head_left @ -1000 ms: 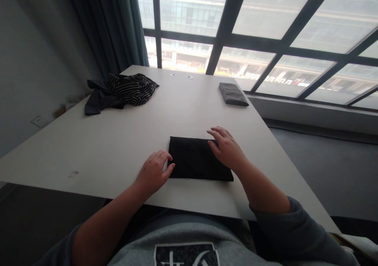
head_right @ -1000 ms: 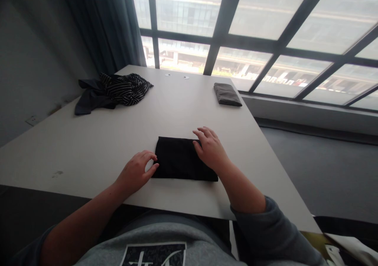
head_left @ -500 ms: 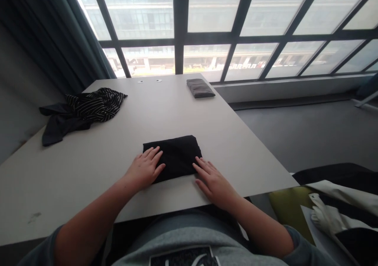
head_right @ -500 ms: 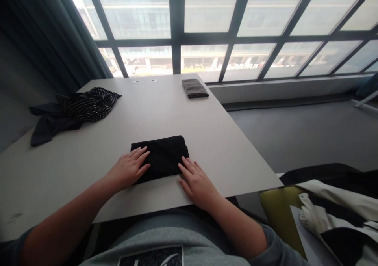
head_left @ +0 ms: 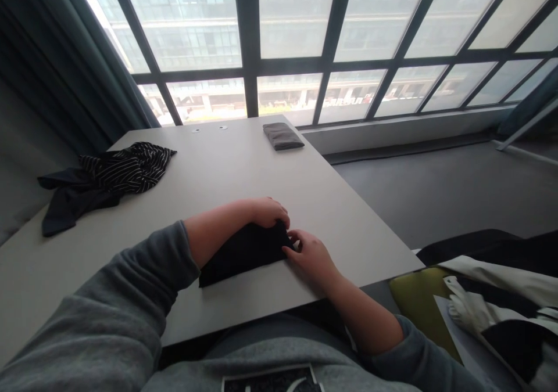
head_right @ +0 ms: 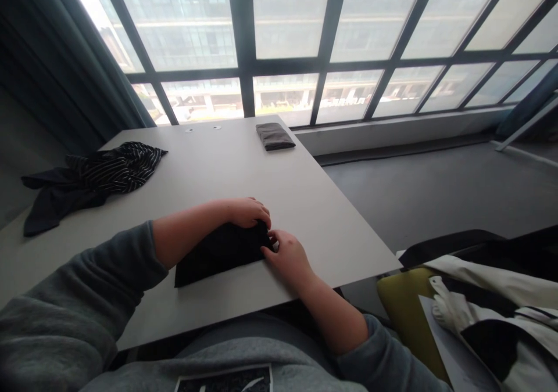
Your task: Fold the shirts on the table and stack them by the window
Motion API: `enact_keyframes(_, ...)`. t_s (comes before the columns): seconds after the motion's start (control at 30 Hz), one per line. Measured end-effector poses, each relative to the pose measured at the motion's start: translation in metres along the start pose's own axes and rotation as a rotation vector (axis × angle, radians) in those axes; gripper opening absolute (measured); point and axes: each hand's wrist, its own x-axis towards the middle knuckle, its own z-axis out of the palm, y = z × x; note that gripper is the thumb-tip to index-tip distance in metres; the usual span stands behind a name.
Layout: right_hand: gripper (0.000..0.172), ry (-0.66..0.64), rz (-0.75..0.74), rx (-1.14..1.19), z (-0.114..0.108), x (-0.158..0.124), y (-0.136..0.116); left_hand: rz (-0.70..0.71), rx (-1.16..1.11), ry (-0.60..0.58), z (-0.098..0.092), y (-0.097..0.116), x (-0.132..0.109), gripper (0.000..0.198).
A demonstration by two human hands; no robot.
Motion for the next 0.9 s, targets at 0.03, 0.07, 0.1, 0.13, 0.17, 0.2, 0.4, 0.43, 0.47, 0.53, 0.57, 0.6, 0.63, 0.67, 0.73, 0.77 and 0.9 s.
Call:
enact_keyframes(0.03,0.025,0.002,0.011,-0.006,0.000,0.000,0.001,0.009,-0.024,-0.004,-0.002,-0.004,0.001,0.048)
enact_keyframes(0.07,0.022,0.004,0.023,-0.011,0.000,-0.001,0.001,0.012,-0.053,-0.004,-0.003,-0.007,0.001,0.045)
enact_keyframes(0.1,0.020,0.004,0.034,-0.012,0.000,-0.001,0.002,0.006,-0.081,-0.004,-0.005,-0.010,0.000,0.042)
enact_keyframes(0.13,0.019,0.002,0.043,-0.004,0.000,-0.002,0.003,-0.007,-0.104,-0.002,-0.006,-0.012,0.000,0.040)
enact_keyframes(0.17,0.017,0.000,0.050,0.010,0.000,-0.002,0.003,-0.022,-0.120,0.000,-0.007,-0.014,-0.001,0.038)
enact_keyframes(0.2,0.016,-0.004,0.055,0.029,0.000,-0.003,0.003,-0.034,-0.129,0.001,-0.007,-0.015,-0.001,0.035)
enact_keyframes(0.4,0.008,0.015,0.058,0.108,-0.006,-0.004,0.000,0.001,-0.101,0.010,-0.010,-0.019,0.006,0.022)
enact_keyframes(0.43,0.010,0.023,0.057,0.114,-0.007,-0.003,-0.001,0.007,-0.088,0.005,-0.010,-0.019,0.007,0.021)
enact_keyframes(0.47,0.010,0.028,0.058,0.119,-0.008,-0.003,-0.001,0.008,-0.073,-0.001,-0.009,-0.020,0.008,0.021)
enact_keyframes(0.53,0.006,0.019,0.061,0.115,-0.008,-0.003,0.000,-0.009,-0.035,0.006,-0.003,-0.021,0.008,0.019)
enact_keyframes(0.57,0.003,0.007,0.054,0.099,-0.008,-0.003,0.000,-0.022,-0.016,0.020,0.001,-0.021,0.008,0.017)
enact_keyframes(0.6,0.005,-0.004,0.037,0.072,-0.006,-0.004,0.001,-0.035,0.000,0.039,0.007,-0.021,0.008,0.016)
enact_keyframes(0.63,0.009,-0.009,0.009,0.036,-0.005,-0.004,0.002,-0.048,0.012,0.060,0.014,-0.019,0.007,0.016)
enact_keyframes(0.67,0.012,-0.006,-0.026,-0.006,-0.002,-0.005,0.003,-0.068,0.026,0.088,0.021,-0.017,0.007,0.018)
enact_keyframes(0.73,0.016,0.019,-0.099,-0.095,0.002,-0.006,0.005,-0.139,0.068,0.174,0.035,-0.011,0.004,0.025)
enact_keyframes(0.77,0.017,0.029,-0.129,-0.135,0.004,-0.007,0.006,-0.191,0.097,0.237,0.041,-0.008,0.002,0.029)
enact_keyframes(0.9,0.017,0.043,-0.223,-0.263,0.005,-0.010,0.009,-0.397,0.189,0.479,0.058,0.006,-0.022,0.041)
